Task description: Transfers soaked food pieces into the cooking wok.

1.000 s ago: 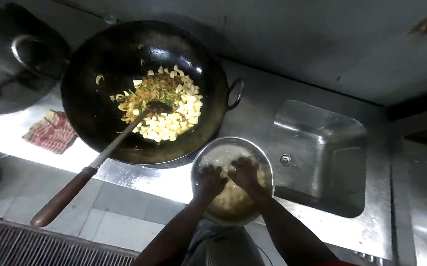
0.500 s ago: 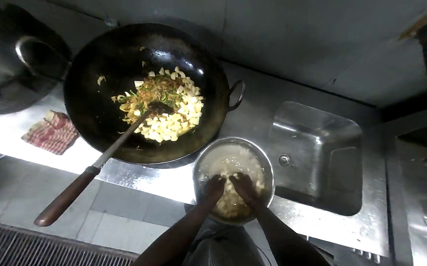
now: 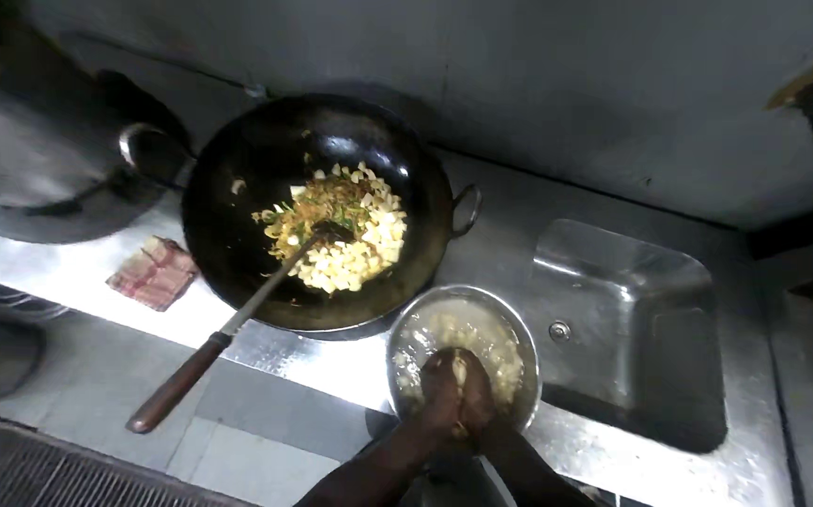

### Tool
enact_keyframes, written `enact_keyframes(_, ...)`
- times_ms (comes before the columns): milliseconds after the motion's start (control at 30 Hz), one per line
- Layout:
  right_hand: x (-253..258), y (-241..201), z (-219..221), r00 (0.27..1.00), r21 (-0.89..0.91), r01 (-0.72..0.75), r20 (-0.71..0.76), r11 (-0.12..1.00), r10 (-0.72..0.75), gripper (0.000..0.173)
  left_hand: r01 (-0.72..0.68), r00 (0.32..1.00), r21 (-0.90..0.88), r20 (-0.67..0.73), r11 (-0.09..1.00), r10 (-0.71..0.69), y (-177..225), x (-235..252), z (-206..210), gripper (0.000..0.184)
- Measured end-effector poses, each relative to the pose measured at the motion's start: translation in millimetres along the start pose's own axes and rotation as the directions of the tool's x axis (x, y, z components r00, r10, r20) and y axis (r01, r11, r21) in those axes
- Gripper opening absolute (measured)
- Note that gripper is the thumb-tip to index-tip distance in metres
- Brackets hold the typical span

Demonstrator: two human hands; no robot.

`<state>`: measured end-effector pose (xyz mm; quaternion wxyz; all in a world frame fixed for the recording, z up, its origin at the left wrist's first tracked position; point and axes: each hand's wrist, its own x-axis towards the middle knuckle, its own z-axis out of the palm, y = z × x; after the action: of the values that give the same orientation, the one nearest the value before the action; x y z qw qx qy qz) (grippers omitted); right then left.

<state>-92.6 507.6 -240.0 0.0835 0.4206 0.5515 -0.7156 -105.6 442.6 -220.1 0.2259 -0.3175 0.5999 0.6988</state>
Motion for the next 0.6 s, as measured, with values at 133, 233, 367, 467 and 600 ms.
enact_keyframes(133, -15, -26, 11, 0.997, 0.153, 0.074, 0.004, 0.986, -0.075, 0.033, -0.102, 0.994, -0.079, -0.041, 0.992, 0.099, 23, -9, 9, 0.030)
enact_keyframes(233, -26, -46, 16, 0.992, 0.222, 0.119, 0.011, 0.968, -0.124, 0.033, -0.154, 0.987, -0.125, -0.064, 0.980, 0.147, 44, -21, 16, 0.025)
enact_keyframes(367, -44, -73, 23, 0.977, 0.301, 0.191, 0.033, 0.934, -0.211, 0.033, -0.238, 0.971, -0.158, -0.031, 0.958, 0.236, 62, -30, 18, 0.022)
enact_keyframes(467, -56, -84, 26, 0.955, 0.336, 0.265, 0.035, 0.904, -0.293, 0.033, -0.313, 0.948, -0.157, 0.013, 0.937, 0.318, 77, -44, 16, 0.022)
enact_keyframes(600, -74, -98, 34, 0.937, 0.373, 0.321, 0.009, 0.870, -0.349, 0.033, -0.379, 0.919, -0.175, 0.044, 0.909, 0.392, 95, -65, 12, 0.022)
